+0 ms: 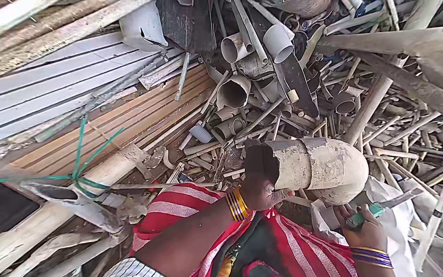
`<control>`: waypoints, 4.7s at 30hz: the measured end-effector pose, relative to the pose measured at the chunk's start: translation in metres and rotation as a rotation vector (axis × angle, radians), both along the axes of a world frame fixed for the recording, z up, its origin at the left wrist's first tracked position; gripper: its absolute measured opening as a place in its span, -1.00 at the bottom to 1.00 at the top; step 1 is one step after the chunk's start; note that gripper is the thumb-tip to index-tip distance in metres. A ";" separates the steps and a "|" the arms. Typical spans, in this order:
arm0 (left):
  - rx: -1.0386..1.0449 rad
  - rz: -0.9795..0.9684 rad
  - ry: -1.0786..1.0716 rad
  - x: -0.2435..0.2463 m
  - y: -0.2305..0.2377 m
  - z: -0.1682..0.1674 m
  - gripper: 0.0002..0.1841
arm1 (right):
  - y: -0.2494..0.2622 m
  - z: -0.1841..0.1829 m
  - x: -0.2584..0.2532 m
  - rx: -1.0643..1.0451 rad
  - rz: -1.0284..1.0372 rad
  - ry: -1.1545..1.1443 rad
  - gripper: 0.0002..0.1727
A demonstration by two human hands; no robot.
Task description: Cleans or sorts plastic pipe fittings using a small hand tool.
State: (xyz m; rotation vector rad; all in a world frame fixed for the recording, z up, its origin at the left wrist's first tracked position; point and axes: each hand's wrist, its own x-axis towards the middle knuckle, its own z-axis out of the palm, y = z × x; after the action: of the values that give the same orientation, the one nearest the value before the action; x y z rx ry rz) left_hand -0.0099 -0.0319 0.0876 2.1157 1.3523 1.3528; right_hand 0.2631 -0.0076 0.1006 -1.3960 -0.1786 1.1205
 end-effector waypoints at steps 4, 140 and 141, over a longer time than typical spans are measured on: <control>0.335 -0.009 0.234 -0.001 -0.009 0.008 -0.25 | -0.007 -0.004 -0.012 0.042 -0.021 0.054 -0.69; -0.485 -0.188 -0.858 -0.010 -0.082 0.010 -0.52 | -0.004 0.016 -0.056 0.149 1.168 -1.246 -0.51; -0.494 -0.163 -0.857 -0.009 -0.082 0.011 -0.53 | -0.010 0.023 -0.061 0.144 1.194 -1.289 -0.50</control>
State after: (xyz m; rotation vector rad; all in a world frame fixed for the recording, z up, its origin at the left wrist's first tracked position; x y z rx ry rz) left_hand -0.0190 -0.1135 0.0986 1.0829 0.9692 1.4103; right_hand 0.2020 -0.0180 0.1232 -1.6851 -2.1689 0.8334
